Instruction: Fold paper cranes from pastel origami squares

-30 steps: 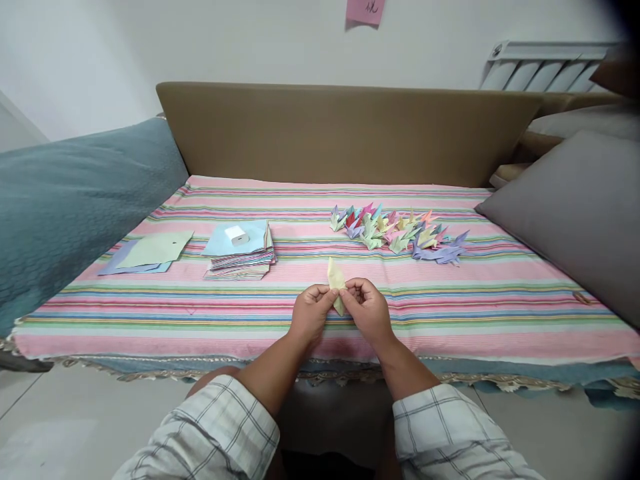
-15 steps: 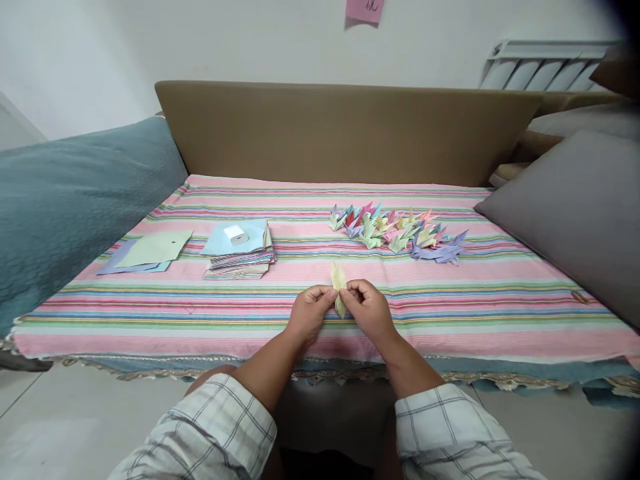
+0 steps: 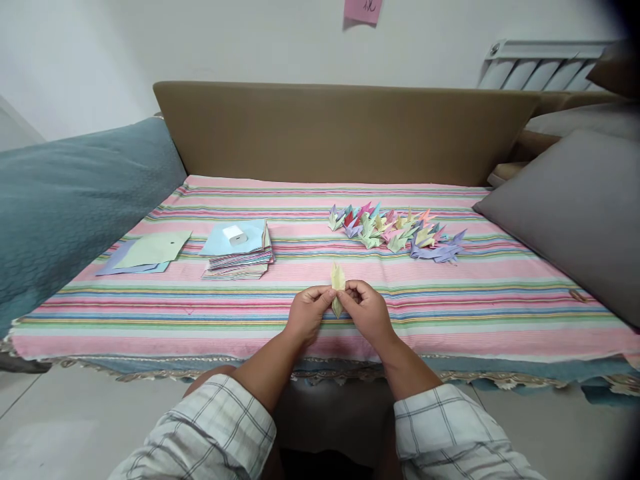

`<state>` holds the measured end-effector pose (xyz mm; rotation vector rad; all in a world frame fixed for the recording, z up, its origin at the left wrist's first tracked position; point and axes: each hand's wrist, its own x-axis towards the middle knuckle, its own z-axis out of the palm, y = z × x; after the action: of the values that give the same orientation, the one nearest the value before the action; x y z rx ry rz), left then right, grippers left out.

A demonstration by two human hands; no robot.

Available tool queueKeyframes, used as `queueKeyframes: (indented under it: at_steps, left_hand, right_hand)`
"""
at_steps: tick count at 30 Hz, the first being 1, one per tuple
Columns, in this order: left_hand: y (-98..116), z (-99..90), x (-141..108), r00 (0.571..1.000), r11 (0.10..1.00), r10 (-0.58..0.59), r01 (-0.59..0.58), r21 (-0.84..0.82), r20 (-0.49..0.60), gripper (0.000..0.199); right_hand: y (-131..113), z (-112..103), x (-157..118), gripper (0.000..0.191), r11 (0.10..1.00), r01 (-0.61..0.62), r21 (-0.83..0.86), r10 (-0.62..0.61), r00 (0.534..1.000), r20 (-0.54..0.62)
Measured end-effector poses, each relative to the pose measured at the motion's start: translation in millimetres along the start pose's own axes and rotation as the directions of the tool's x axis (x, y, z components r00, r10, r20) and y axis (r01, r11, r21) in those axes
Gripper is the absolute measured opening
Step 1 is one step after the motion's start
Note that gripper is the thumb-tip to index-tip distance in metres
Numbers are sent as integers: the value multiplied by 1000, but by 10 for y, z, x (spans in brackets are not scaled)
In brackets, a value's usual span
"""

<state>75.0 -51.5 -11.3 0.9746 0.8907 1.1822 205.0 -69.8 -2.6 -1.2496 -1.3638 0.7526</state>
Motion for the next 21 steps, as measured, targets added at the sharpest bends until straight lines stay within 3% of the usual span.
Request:
queueKeyframes:
  at_steps: [7,15,21]
  left_hand:
    - [26,15,-20,1000,999,1,-1,40,19,28]
    - [63,2,-4,989,983,-109,122,-136,101,34]
    - [115,19,-15,984,974,-122,144,-178,130,36]
  right_hand:
    - [-39,-34,-9,19,999,-30,-41,32,998,50]
    - [51,-25,38,28,914,-222,341,166,968,187]
    - [94,-36,51,30,898,-241,369,184,966,182]
